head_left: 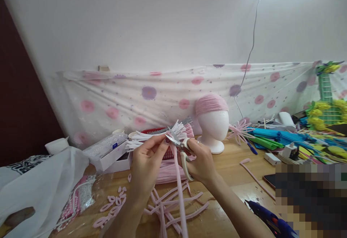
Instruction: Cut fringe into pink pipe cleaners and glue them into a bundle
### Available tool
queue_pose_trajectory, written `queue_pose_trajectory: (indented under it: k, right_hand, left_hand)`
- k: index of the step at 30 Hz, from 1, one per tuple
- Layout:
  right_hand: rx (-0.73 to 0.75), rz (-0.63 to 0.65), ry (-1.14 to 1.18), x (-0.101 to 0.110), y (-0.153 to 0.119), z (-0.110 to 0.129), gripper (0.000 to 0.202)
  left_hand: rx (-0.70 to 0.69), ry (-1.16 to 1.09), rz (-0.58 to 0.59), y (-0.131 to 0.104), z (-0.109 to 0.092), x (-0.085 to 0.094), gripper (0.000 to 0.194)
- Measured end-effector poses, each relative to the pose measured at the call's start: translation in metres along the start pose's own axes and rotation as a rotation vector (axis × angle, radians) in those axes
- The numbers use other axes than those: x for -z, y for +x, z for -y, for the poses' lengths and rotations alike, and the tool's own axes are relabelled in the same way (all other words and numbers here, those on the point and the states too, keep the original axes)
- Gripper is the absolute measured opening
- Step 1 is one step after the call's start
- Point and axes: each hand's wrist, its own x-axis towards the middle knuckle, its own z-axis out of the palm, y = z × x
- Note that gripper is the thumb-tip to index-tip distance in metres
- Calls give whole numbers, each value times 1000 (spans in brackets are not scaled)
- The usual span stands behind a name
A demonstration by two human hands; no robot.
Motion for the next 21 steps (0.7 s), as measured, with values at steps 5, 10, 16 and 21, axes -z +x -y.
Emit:
queue_pose_trajectory:
  k: [5, 10, 16, 21]
  right_hand:
    - [-20, 0, 9, -1, -2, -3, 30]
    - [-67, 8, 32, -4, -4, -6, 33]
    - [-168, 53, 132, 2, 0, -4, 35]
    - [-374, 206, 547, 18, 14, 1, 30]
  left_hand:
    - [-9, 5, -6, 1, 1, -1, 18]
    - [-4, -8, -27, 1, 1, -2, 22]
    - [2, 12, -84, 2, -2, -2, 24]
    - [72, 76, -10, 4, -5, -1, 28]
